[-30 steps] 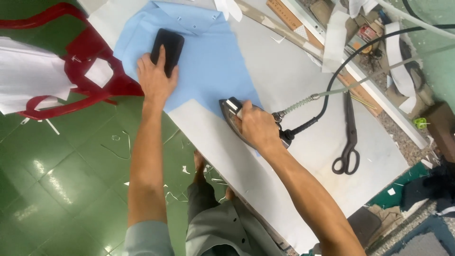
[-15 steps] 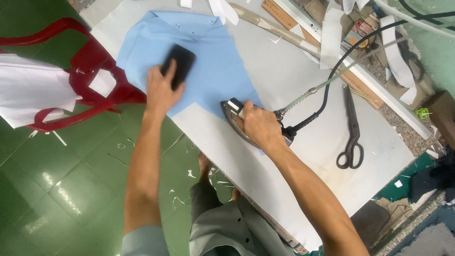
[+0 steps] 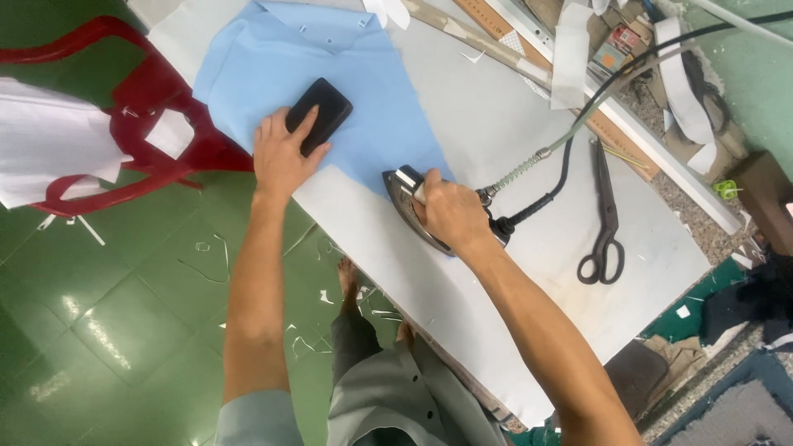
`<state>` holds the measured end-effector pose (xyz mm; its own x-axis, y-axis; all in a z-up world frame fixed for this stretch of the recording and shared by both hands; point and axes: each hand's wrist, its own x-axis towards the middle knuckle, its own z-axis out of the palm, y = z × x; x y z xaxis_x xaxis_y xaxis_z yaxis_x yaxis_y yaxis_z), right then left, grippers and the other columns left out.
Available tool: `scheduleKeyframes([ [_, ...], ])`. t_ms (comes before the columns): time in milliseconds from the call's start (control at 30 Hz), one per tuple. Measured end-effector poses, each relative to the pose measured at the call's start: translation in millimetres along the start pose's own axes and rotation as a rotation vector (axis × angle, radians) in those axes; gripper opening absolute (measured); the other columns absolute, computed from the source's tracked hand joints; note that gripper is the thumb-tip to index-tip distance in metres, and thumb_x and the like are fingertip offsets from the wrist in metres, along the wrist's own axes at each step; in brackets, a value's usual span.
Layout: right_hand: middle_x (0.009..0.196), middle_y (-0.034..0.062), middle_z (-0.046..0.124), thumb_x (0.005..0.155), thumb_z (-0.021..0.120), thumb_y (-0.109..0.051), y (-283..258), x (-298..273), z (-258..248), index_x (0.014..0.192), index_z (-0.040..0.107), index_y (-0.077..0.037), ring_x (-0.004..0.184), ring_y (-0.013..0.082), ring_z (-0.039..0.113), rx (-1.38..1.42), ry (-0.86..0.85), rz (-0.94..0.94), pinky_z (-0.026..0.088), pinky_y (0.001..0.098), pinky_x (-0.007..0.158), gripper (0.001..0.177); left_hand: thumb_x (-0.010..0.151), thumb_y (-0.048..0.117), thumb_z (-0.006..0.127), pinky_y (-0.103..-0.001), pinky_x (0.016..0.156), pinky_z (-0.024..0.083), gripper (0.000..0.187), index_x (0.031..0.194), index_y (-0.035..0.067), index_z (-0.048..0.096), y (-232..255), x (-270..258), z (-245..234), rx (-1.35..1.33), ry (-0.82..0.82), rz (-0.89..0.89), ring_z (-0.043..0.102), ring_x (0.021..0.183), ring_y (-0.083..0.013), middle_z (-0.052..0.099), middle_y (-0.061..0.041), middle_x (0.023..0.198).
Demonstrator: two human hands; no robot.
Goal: The person irons a light blue shirt on a white worktable using a steam iron. They repeatedly smooth the fabric, place a black smartphone on the shirt to hold it flat, and iron over the phone and surrounding areas.
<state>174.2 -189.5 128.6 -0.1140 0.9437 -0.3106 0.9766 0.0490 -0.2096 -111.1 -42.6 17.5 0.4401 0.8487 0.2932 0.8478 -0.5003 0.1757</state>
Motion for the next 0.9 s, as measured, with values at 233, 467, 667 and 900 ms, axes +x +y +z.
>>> scheduleKeyframes([
  [233,0.071,0.019,0.069,0.095,0.063,-0.033,-4,-2,-4,0.098,0.054,-0.003,0.07,0.034,0.075,-0.038,0.005,0.024,0.063,0.0438,0.063,0.031,0.09,0.048,0.079,-0.041,0.09,0.044,0.057,0.142,0.028,0.065,8,3,-10,0.022,-0.011,-0.015,0.055,0.108,-0.0275,0.057,-0.013,0.123],
  [467,0.074,0.0203,0.071,0.095,0.062,-0.032,-11,-5,-16,0.099,0.056,-0.002,0.073,0.0355,0.076,-0.005,-0.001,0.077,0.063,0.0459,0.066,0.031,0.091,0.029,0.081,-0.045,0.095,0.049,0.05,0.137,0.014,0.068,-23,19,-19,-0.499,-0.101,-0.103,0.058,0.114,-0.0414,0.06,-0.028,0.125],
  [667,0.079,0.0201,0.072,0.093,0.065,-0.037,-12,0,-12,0.103,0.055,-0.002,0.077,0.0372,0.076,0.043,-0.011,0.142,0.062,0.048,0.07,0.037,0.104,0.029,0.068,-0.049,0.101,0.048,0.038,0.13,0.001,0.07,-100,76,-21,-0.507,-0.107,-0.115,0.064,0.115,-0.043,0.069,-0.025,0.121],
  [900,0.083,0.0162,0.075,0.092,0.066,-0.039,-16,0,-21,0.104,0.059,-0.007,0.08,0.0315,0.077,0.026,-0.088,0.203,0.063,0.0418,0.073,0.036,0.102,0.049,0.061,-0.061,0.107,0.033,0.07,0.158,0.01,0.044,-34,45,-12,0.111,-0.146,-0.064,0.04,0.138,-0.0488,0.035,-0.033,0.155],
])
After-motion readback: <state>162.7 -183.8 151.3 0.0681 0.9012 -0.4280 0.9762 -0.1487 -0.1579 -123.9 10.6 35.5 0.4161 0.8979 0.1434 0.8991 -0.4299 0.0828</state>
